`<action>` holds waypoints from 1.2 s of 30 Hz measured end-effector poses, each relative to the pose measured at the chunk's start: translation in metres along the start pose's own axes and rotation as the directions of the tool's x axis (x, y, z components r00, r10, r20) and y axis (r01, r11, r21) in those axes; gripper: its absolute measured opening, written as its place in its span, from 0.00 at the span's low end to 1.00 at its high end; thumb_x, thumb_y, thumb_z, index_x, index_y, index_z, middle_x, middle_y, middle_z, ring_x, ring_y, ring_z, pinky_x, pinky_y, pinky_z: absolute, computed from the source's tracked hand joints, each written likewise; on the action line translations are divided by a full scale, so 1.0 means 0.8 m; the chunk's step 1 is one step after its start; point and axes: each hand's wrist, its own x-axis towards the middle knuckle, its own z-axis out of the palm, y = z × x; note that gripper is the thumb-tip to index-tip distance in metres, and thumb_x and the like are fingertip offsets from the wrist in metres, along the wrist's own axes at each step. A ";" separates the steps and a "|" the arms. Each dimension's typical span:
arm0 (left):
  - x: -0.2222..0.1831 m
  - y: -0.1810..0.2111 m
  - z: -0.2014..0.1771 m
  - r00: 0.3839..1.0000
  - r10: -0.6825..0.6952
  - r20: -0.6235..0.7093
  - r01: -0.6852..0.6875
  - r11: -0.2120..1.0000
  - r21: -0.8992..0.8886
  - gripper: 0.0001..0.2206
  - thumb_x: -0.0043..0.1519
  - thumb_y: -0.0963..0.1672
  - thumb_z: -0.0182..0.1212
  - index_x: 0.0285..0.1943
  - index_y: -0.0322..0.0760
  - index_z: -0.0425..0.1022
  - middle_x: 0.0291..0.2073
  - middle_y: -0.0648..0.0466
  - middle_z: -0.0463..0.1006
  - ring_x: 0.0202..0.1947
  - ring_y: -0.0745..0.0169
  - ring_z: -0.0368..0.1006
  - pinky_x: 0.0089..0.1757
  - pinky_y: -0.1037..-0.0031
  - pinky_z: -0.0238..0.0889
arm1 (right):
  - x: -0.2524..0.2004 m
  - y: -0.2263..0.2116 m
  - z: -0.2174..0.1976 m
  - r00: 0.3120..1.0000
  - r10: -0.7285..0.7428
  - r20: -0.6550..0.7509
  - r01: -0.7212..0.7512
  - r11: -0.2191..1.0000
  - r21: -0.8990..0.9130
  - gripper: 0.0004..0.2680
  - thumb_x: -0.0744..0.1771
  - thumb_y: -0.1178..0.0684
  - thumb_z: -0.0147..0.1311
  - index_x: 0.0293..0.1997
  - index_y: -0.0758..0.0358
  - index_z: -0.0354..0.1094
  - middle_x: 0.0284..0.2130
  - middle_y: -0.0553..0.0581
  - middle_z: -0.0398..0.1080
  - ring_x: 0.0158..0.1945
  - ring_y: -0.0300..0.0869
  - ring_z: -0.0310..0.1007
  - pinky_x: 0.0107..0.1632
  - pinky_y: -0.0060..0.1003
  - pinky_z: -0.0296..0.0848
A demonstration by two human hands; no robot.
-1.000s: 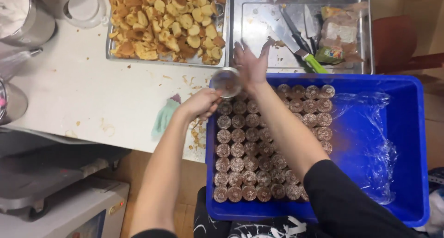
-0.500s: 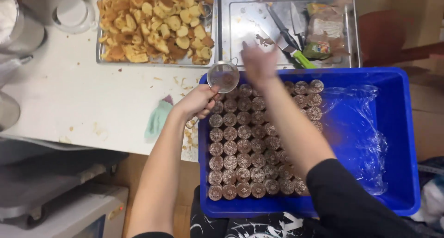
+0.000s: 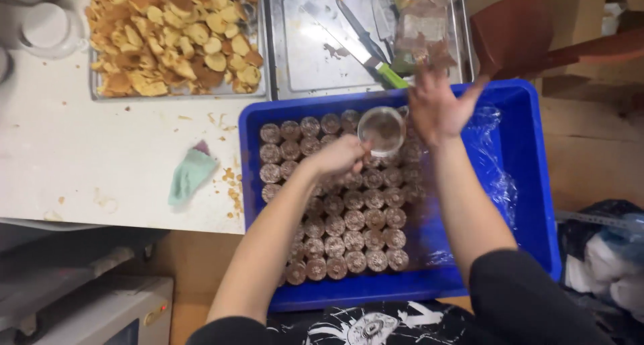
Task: Dusting small white desserts with cocoa powder using a handheld sieve.
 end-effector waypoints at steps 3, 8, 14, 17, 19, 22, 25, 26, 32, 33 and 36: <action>-0.009 -0.041 0.051 0.997 0.062 0.037 -0.057 0.992 -0.111 0.12 0.71 0.46 0.43 0.40 0.35 0.69 0.15 0.63 0.66 0.10 0.74 0.57 0.15 0.79 0.54 | -0.048 0.006 -0.021 0.957 0.128 0.259 -0.192 0.952 0.238 0.45 0.62 0.13 0.31 0.80 0.60 0.45 0.78 0.64 0.47 0.80 0.52 0.43 0.81 0.47 0.37; -0.067 -0.087 0.090 0.991 -0.061 -0.119 0.035 0.978 -0.206 0.18 0.74 0.48 0.39 0.38 0.34 0.71 0.14 0.65 0.64 0.11 0.76 0.55 0.15 0.79 0.51 | -0.101 0.073 -0.097 0.812 -0.058 0.580 -0.466 0.534 0.705 0.45 0.71 0.10 0.17 0.76 0.75 0.45 0.65 0.73 0.53 0.66 0.59 0.51 0.73 0.51 0.45; -0.183 -0.218 0.148 0.964 -0.144 -0.224 -0.016 0.809 -0.588 0.15 0.72 0.48 0.43 0.33 0.39 0.64 0.11 0.63 0.57 0.07 0.72 0.49 0.13 0.77 0.42 | -0.213 0.007 0.039 0.856 0.412 0.314 -0.468 0.875 0.128 0.45 0.61 0.13 0.23 0.80 0.59 0.31 0.79 0.63 0.34 0.83 0.53 0.28 0.78 0.53 0.25; -0.234 -0.287 0.166 0.928 -0.194 -0.317 -0.092 0.707 -0.701 0.17 0.71 0.51 0.44 0.34 0.38 0.63 0.11 0.61 0.56 0.07 0.73 0.46 0.12 0.77 0.38 | -0.254 -0.044 0.005 0.916 0.394 0.070 -0.397 0.917 0.027 0.44 0.62 0.15 0.20 0.80 0.60 0.29 0.78 0.63 0.38 0.80 0.56 0.36 0.76 0.56 0.30; -0.259 -0.313 0.179 0.897 -0.235 -0.374 -0.145 0.643 -0.752 0.17 0.71 0.51 0.43 0.35 0.38 0.63 0.12 0.59 0.56 0.07 0.71 0.46 0.13 0.76 0.38 | -0.281 -0.053 -0.042 0.948 0.319 0.009 -0.319 0.948 0.012 0.43 0.63 0.16 0.22 0.79 0.62 0.34 0.76 0.65 0.43 0.79 0.58 0.42 0.76 0.56 0.35; -0.289 -0.354 0.193 0.855 -0.249 -0.455 -0.263 0.548 -0.794 0.17 0.71 0.53 0.42 0.37 0.38 0.61 0.13 0.57 0.56 0.07 0.70 0.46 0.14 0.75 0.38 | -0.335 -0.064 -0.075 0.962 0.230 -0.145 -0.231 0.973 0.015 0.37 0.66 0.20 0.26 0.74 0.63 0.44 0.71 0.67 0.54 0.73 0.61 0.53 0.74 0.57 0.47; -0.318 -0.384 0.210 0.846 -0.191 -0.497 -0.340 0.526 -0.780 0.16 0.70 0.52 0.42 0.38 0.38 0.61 0.14 0.57 0.57 0.08 0.70 0.47 0.14 0.75 0.39 | -0.392 -0.061 -0.074 0.926 0.223 -0.304 -0.244 0.969 -0.034 0.29 0.69 0.27 0.29 0.68 0.63 0.51 0.64 0.66 0.61 0.65 0.61 0.64 0.69 0.57 0.58; -0.329 -0.392 0.217 0.844 -0.166 -0.510 -0.357 0.535 -0.765 0.15 0.70 0.52 0.42 0.38 0.38 0.62 0.14 0.57 0.58 0.08 0.70 0.48 0.15 0.74 0.41 | -0.414 -0.058 -0.071 0.902 0.224 -0.368 -0.278 0.956 -0.099 0.25 0.71 0.30 0.30 0.66 0.62 0.53 0.61 0.65 0.64 0.61 0.59 0.68 0.67 0.57 0.63; -0.350 -0.437 0.252 0.903 -0.075 -0.424 -0.306 0.581 -0.754 0.13 0.70 0.50 0.48 0.37 0.39 0.62 0.15 0.58 0.59 0.09 0.71 0.49 0.15 0.76 0.41 | -0.555 0.021 -0.088 0.893 0.211 -0.397 -0.278 0.953 -0.117 0.18 0.72 0.41 0.39 0.62 0.65 0.60 0.50 0.63 0.71 0.48 0.53 0.73 0.57 0.52 0.70; -0.352 -0.443 0.260 0.909 -0.071 -0.411 -0.295 0.586 -0.754 0.13 0.70 0.50 0.48 0.37 0.39 0.62 0.15 0.58 0.59 0.09 0.71 0.49 0.15 0.76 0.41 | -0.579 0.044 -0.097 0.889 0.202 -0.410 -0.271 0.955 -0.118 0.18 0.72 0.41 0.39 0.62 0.65 0.60 0.50 0.63 0.71 0.48 0.53 0.73 0.57 0.52 0.70; -0.353 -0.438 0.266 0.905 0.021 -0.425 -0.350 0.607 -0.714 0.16 0.71 0.50 0.52 0.34 0.39 0.58 0.15 0.59 0.58 0.11 0.73 0.51 0.16 0.76 0.45 | -0.601 0.098 -0.112 0.833 0.171 -0.526 -0.290 0.945 -0.151 0.11 0.72 0.48 0.45 0.49 0.66 0.66 0.39 0.61 0.73 0.42 0.51 0.74 0.50 0.53 0.73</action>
